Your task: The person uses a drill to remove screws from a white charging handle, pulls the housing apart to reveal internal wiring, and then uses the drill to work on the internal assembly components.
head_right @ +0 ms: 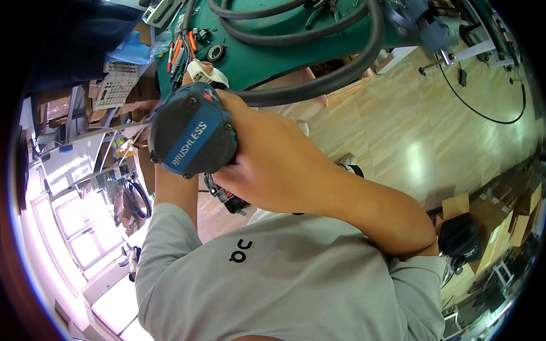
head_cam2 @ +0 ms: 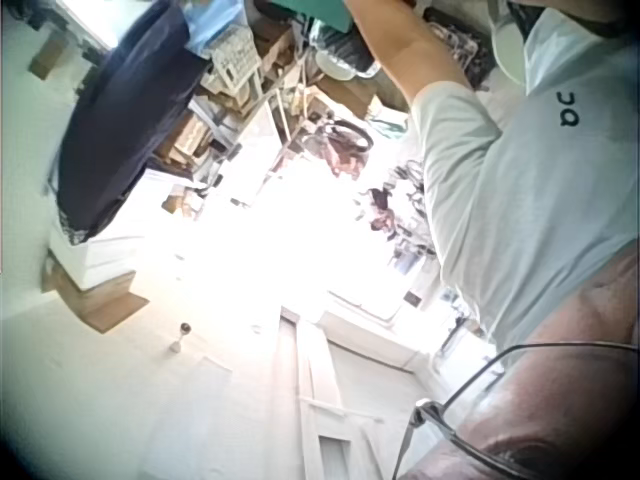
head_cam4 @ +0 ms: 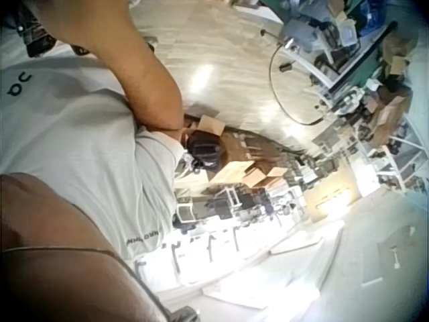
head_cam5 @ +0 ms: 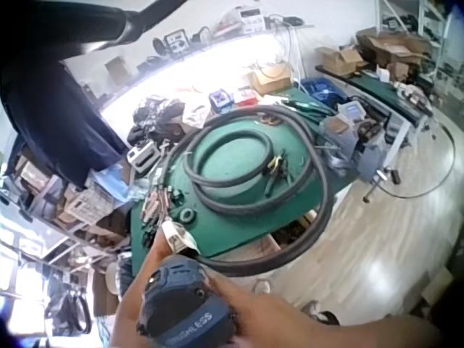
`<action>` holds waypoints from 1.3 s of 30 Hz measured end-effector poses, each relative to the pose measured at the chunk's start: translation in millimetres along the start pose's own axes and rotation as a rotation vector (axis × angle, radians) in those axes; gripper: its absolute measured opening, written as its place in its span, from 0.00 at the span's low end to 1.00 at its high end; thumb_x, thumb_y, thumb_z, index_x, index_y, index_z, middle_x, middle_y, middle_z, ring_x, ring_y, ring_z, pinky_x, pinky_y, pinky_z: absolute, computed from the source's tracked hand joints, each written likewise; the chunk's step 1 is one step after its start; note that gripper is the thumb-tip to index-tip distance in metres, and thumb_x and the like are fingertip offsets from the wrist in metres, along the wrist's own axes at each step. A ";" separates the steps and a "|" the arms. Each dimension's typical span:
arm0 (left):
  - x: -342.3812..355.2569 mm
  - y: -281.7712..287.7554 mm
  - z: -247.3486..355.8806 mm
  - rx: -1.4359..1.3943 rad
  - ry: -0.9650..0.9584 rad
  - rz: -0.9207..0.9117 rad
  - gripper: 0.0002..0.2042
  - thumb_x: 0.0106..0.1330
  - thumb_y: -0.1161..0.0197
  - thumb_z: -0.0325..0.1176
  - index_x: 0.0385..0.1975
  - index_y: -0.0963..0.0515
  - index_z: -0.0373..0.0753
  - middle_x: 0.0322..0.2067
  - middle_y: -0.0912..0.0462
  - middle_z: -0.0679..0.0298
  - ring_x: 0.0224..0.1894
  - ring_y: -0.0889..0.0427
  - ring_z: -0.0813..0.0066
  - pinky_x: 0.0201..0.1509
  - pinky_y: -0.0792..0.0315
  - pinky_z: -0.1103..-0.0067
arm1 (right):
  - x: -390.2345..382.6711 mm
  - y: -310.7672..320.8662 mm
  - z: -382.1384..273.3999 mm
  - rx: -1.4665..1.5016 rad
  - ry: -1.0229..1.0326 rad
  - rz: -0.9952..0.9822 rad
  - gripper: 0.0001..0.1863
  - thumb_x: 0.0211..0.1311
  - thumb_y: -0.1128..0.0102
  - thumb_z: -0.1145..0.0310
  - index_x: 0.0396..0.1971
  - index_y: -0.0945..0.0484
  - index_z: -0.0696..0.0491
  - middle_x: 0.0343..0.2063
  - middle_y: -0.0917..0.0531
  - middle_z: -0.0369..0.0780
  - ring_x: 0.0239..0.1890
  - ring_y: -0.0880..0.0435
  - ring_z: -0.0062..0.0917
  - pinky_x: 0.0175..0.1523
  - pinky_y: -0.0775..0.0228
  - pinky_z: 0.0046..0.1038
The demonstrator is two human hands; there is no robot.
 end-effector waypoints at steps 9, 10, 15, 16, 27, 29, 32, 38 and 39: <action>-30.8 -16.1 -13.0 0.136 0.006 0.014 0.06 0.60 0.40 0.29 0.33 0.22 0.35 0.28 0.19 0.63 0.29 0.18 0.71 0.32 0.24 0.75 | 5.4 6.3 14.7 -0.102 0.005 0.105 0.28 0.47 0.32 0.66 0.45 0.34 0.62 0.27 0.19 0.50 0.32 0.18 0.46 0.36 0.27 0.41; -34.6 -14.5 -11.6 0.145 0.000 0.020 0.06 0.60 0.40 0.29 0.33 0.22 0.35 0.28 0.19 0.63 0.29 0.18 0.71 0.32 0.24 0.75 | 6.4 6.6 13.1 -0.115 -0.007 0.095 0.28 0.47 0.32 0.66 0.46 0.34 0.63 0.26 0.19 0.50 0.32 0.18 0.46 0.35 0.27 0.41; -38.9 -16.0 -7.4 0.188 -0.019 0.020 0.06 0.60 0.40 0.30 0.33 0.21 0.35 0.28 0.19 0.63 0.29 0.18 0.71 0.33 0.24 0.76 | 1.1 0.2 6.0 -0.183 -0.046 0.034 0.34 0.46 0.31 0.64 0.51 0.36 0.65 0.27 0.19 0.48 0.31 0.17 0.44 0.35 0.25 0.40; -38.5 -15.3 -7.0 0.193 -0.020 0.021 0.07 0.59 0.39 0.30 0.33 0.21 0.35 0.28 0.19 0.63 0.29 0.18 0.71 0.33 0.24 0.76 | 0.7 -0.8 5.4 -0.208 -0.055 0.026 0.35 0.46 0.31 0.64 0.51 0.36 0.65 0.27 0.19 0.49 0.30 0.17 0.44 0.35 0.25 0.40; -39.1 -11.7 -3.8 0.248 -0.040 0.019 0.08 0.59 0.39 0.32 0.32 0.21 0.34 0.28 0.18 0.63 0.30 0.18 0.72 0.34 0.24 0.76 | -6.9 -4.8 13.7 -0.121 -0.081 0.007 0.38 0.45 0.31 0.66 0.54 0.39 0.65 0.28 0.20 0.50 0.30 0.17 0.45 0.34 0.24 0.40; -35.1 -10.9 -2.6 0.259 -0.048 0.022 0.08 0.59 0.39 0.32 0.32 0.21 0.34 0.28 0.18 0.63 0.30 0.18 0.72 0.34 0.24 0.76 | -6.9 -3.8 13.5 -0.127 -0.062 0.023 0.36 0.45 0.32 0.67 0.53 0.38 0.65 0.28 0.20 0.50 0.31 0.17 0.45 0.35 0.24 0.40; -25.6 -12.4 -3.2 0.280 -0.058 0.014 0.08 0.59 0.38 0.32 0.32 0.21 0.34 0.27 0.18 0.63 0.30 0.18 0.72 0.34 0.24 0.76 | -2.5 3.7 17.1 -0.069 -0.063 0.030 0.33 0.45 0.32 0.68 0.51 0.36 0.64 0.27 0.19 0.50 0.31 0.18 0.46 0.37 0.25 0.41; -8.5 1.4 3.9 0.350 -0.098 0.004 0.09 0.59 0.38 0.33 0.32 0.20 0.34 0.27 0.18 0.63 0.30 0.18 0.73 0.34 0.24 0.76 | 0.3 17.8 10.0 0.103 -0.210 -0.031 0.32 0.47 0.31 0.71 0.55 0.32 0.55 0.41 0.18 0.46 0.40 0.19 0.43 0.46 0.28 0.31; -7.1 1.2 4.2 0.368 -0.105 0.004 0.09 0.59 0.38 0.33 0.32 0.20 0.34 0.27 0.18 0.63 0.30 0.18 0.73 0.34 0.24 0.76 | 0.7 18.8 11.0 0.128 -0.201 -0.019 0.32 0.46 0.31 0.72 0.54 0.31 0.55 0.41 0.18 0.45 0.39 0.19 0.42 0.46 0.28 0.31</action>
Point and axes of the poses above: each hand's wrist, its own x-axis towards the middle knuckle, its own y-axis out of the back of the hand, z = x × y, the point moved 2 cm from there along x, towards the middle knuckle
